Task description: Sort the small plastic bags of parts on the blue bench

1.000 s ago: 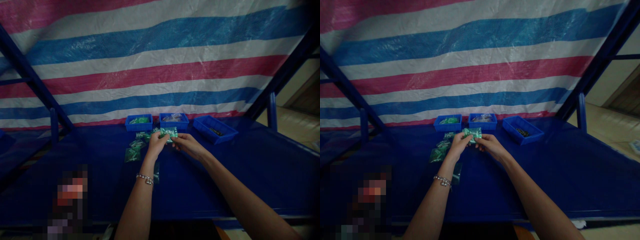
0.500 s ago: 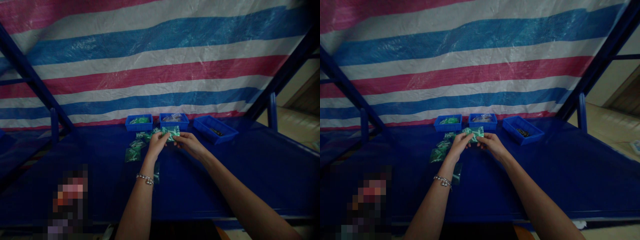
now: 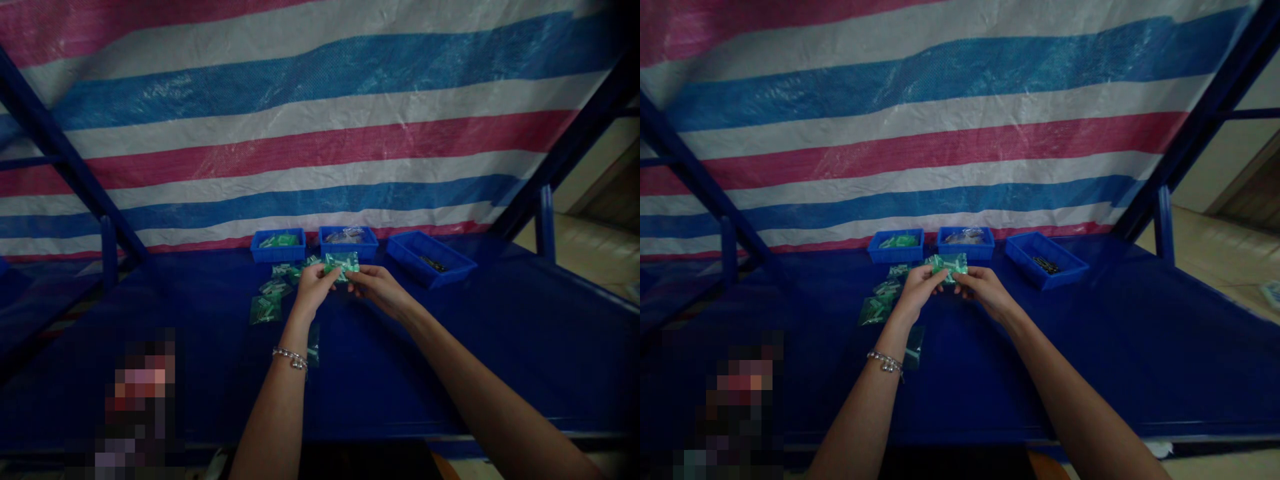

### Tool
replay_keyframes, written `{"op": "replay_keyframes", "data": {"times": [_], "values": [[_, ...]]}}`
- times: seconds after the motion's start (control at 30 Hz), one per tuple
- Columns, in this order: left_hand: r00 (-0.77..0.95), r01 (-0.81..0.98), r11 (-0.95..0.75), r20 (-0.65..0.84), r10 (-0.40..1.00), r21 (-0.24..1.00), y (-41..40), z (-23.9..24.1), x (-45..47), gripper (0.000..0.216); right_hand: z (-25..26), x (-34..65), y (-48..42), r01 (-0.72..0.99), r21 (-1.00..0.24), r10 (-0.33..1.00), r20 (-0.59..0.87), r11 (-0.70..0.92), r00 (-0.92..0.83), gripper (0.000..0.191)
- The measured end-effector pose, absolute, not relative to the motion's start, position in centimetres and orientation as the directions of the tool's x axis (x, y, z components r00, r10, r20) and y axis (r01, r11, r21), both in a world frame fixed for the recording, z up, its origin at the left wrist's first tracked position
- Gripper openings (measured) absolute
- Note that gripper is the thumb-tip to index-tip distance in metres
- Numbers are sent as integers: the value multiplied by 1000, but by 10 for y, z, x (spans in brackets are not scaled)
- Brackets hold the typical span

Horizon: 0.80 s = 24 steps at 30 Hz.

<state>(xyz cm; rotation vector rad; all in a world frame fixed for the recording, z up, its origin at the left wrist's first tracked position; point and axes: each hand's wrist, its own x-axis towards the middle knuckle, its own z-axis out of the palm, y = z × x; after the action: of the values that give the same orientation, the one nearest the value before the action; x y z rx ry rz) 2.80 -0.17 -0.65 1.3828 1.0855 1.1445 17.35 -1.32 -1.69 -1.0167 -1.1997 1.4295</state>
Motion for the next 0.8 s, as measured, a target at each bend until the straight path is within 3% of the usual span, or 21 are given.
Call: {"op": "replay_keyframes", "data": {"times": [0.8], "values": [[145, 54, -152, 143, 979, 987, -3, -7, 28, 24, -16, 174, -14, -170, -986, 998, 8, -1, -57, 28]]}}
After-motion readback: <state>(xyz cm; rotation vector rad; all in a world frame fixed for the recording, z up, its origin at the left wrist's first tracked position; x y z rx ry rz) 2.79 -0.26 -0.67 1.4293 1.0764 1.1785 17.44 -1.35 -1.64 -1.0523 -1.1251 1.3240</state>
